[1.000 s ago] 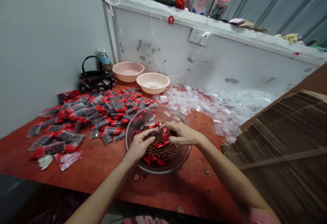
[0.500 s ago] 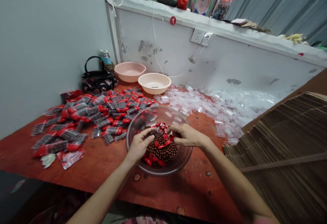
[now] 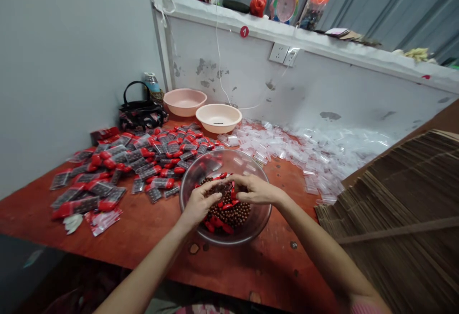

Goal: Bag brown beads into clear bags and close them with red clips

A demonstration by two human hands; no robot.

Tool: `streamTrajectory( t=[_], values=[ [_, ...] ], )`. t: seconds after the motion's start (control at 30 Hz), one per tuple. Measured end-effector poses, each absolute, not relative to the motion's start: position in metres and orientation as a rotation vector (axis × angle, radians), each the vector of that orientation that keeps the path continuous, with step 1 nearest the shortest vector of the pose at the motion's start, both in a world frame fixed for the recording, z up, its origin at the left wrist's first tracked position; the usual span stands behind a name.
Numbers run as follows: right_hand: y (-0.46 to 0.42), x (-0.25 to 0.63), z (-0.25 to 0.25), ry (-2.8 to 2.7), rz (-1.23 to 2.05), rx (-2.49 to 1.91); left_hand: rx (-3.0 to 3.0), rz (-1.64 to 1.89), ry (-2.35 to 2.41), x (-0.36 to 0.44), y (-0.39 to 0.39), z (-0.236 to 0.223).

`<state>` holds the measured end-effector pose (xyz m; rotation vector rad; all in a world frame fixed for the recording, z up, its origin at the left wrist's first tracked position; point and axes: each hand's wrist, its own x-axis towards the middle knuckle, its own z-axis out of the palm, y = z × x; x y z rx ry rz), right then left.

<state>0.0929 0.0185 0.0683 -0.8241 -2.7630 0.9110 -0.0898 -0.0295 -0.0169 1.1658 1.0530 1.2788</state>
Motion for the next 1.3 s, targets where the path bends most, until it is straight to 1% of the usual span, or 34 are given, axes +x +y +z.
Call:
streamTrajectory(
  t=[0.13,0.2,0.27,0.4,0.5,0.73,0.87,1.03,1.3],
  values=[
    [0.015,0.091,0.068,-2.913,0.522,-0.938,1.411,1.366,1.22,-0.09,-0.031,-0.015],
    [0.013,0.094,0.067,-2.927,0.432,-0.985,1.477,1.376,1.267,-0.091,-0.031,-0.015],
    [0.014,0.101,0.066,-2.907,0.451,-1.002,1.456,1.384,1.297,-0.091,-0.03,-0.018],
    [0.015,0.111,0.065,-2.733,0.628,-1.01,1.258,1.385,1.281,-0.092,-0.025,-0.028],
    [0.014,0.109,0.066,-2.641,0.718,-0.947,1.145,1.343,1.18,-0.091,-0.025,-0.028],
    [0.015,0.092,0.068,-2.732,0.751,-0.833,0.774,1.28,0.878,-0.088,-0.031,-0.012],
    [0.017,0.088,0.071,-2.76,0.764,-0.848,0.872,1.343,0.939,-0.089,-0.03,-0.015],
    [0.017,0.084,0.076,-2.783,0.763,-0.84,1.224,1.384,1.078,-0.091,-0.029,-0.02],
    [0.015,0.091,0.067,-2.807,0.562,-0.891,1.217,1.391,1.134,-0.089,-0.028,-0.024]
  ],
)
